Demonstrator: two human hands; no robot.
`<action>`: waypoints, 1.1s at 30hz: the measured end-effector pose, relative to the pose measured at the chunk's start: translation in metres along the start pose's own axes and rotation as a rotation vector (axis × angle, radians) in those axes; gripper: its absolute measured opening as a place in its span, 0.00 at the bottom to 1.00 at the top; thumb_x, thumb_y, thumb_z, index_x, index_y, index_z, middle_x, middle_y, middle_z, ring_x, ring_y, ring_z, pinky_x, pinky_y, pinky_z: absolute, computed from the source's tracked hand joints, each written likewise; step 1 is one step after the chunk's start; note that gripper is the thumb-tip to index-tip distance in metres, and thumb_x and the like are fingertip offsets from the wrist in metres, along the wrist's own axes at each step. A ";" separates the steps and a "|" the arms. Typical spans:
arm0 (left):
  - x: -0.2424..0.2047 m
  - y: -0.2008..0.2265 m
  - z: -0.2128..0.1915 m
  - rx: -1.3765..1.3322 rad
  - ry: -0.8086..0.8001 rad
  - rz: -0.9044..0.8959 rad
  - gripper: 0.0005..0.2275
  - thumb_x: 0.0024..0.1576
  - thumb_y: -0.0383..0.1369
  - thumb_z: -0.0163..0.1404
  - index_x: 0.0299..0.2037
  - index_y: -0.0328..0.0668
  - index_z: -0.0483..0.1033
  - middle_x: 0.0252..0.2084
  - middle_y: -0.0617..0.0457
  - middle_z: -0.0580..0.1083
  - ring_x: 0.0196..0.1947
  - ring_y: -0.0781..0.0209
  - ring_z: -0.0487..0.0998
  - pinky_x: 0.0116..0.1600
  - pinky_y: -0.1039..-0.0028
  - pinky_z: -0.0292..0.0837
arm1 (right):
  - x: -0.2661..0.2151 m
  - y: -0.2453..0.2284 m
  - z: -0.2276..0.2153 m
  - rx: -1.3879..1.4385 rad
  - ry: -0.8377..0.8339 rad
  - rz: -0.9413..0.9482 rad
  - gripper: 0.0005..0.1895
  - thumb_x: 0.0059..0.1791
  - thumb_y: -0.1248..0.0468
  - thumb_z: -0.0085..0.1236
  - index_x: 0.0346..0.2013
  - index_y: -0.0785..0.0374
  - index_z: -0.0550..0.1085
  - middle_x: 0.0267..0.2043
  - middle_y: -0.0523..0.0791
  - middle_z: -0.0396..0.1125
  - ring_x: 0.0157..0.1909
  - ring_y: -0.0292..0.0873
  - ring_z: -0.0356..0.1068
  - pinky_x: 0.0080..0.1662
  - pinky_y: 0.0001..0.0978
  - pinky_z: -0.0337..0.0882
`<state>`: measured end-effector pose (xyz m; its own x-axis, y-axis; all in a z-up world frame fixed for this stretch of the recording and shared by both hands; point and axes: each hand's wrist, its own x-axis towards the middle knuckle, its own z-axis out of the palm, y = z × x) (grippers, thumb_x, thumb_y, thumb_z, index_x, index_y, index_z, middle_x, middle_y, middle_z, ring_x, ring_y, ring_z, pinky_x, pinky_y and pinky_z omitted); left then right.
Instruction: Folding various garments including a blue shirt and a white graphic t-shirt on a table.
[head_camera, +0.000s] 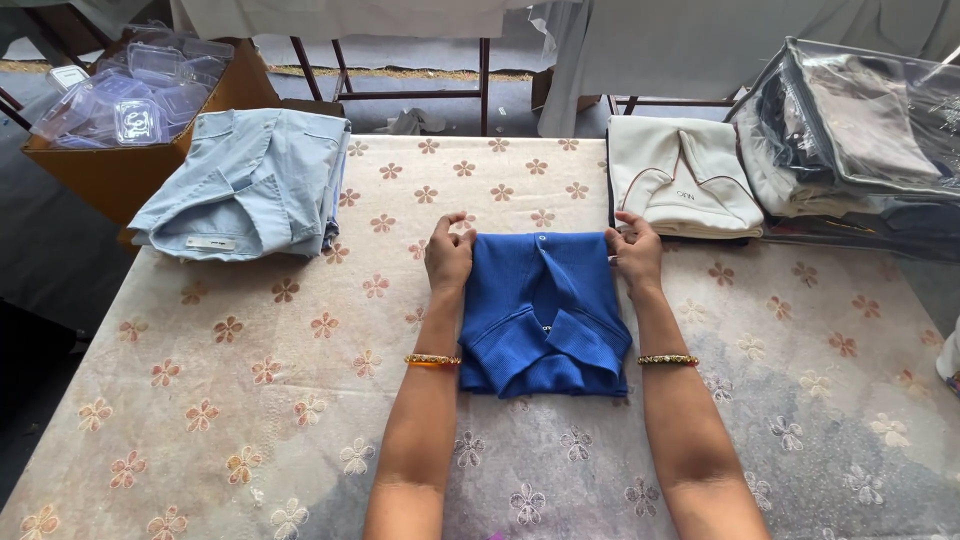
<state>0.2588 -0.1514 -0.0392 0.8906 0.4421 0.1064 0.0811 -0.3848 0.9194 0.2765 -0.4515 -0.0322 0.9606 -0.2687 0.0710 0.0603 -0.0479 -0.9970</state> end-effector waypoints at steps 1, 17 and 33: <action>-0.001 0.004 -0.002 0.040 -0.056 -0.028 0.18 0.55 0.32 0.62 0.55 0.52 0.74 0.26 0.59 0.78 0.24 0.74 0.75 0.37 0.75 0.72 | -0.005 -0.007 0.002 -0.034 -0.049 0.028 0.20 0.50 0.70 0.61 0.57 0.62 0.72 0.28 0.40 0.71 0.25 0.29 0.67 0.25 0.21 0.67; 0.006 -0.006 0.000 -0.055 -0.041 0.000 0.22 0.55 0.32 0.60 0.62 0.52 0.75 0.23 0.58 0.77 0.20 0.72 0.71 0.32 0.77 0.71 | -0.003 0.002 -0.003 -0.087 -0.025 -0.142 0.25 0.49 0.69 0.65 0.61 0.62 0.73 0.30 0.43 0.73 0.27 0.29 0.66 0.29 0.20 0.68; 0.002 -0.006 -0.014 -0.118 -0.200 -0.114 0.23 0.56 0.31 0.59 0.63 0.53 0.71 0.21 0.63 0.74 0.18 0.74 0.71 0.24 0.81 0.71 | -0.022 -0.023 -0.013 -0.151 -0.254 0.111 0.26 0.49 0.67 0.63 0.62 0.57 0.70 0.31 0.41 0.72 0.26 0.31 0.65 0.26 0.22 0.64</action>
<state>0.2539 -0.1363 -0.0392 0.9503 0.3042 -0.0668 0.1440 -0.2390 0.9603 0.2506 -0.4565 -0.0103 0.9973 -0.0321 -0.0668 -0.0715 -0.1788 -0.9813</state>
